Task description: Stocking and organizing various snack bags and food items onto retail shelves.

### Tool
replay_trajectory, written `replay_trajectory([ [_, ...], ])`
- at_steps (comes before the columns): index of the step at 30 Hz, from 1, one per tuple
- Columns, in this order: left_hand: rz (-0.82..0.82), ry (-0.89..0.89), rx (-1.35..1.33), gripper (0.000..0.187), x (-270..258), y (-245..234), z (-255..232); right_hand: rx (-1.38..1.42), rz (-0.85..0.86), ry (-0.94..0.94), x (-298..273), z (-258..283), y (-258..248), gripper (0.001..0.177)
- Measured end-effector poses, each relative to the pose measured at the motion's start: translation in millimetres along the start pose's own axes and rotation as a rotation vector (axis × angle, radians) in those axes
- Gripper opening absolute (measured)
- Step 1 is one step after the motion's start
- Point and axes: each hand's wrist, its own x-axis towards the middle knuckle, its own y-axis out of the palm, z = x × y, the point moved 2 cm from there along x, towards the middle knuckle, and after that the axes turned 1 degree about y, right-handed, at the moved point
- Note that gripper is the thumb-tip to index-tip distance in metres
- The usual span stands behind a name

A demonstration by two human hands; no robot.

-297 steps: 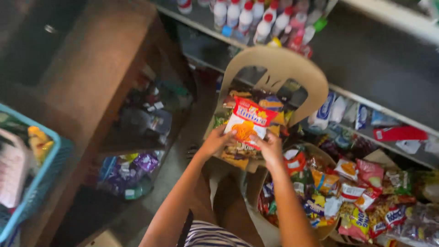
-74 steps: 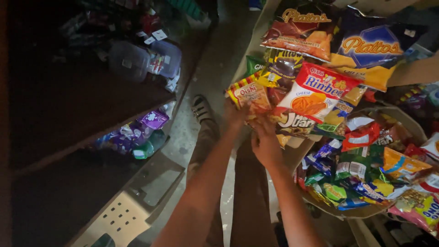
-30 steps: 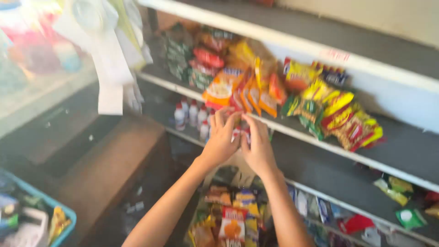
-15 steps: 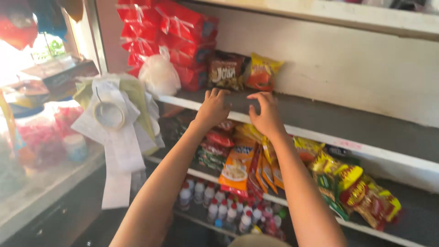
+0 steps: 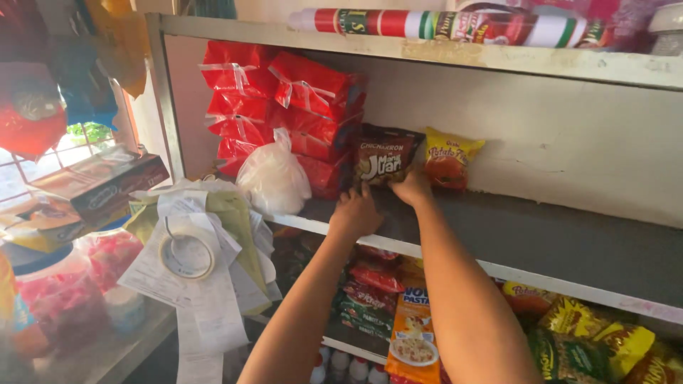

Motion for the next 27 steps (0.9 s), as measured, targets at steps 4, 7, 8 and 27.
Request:
replay_trajectory([
  [4,-0.028,0.018,0.035,0.108,2.0,-3.2,-0.1,-0.008,-0.131,-0.176,43.1,-15.7,21.6,0.11],
  [7,-0.062,0.008,-0.011,0.112,-2.3,-10.2,-3.0,0.093,-0.074,-0.073,28.7,17.3,3.1,0.113],
  [8,-0.082,0.008,-0.024,0.115,-4.2,-12.4,-3.1,0.14,0.031,0.028,18.3,30.9,-5.8,0.102],
  [27,-0.538,0.285,-0.861,0.107,-113.1,-59.2,-58.6,0.761,0.023,-0.338,-257.9,105.2,-173.1,0.056],
])
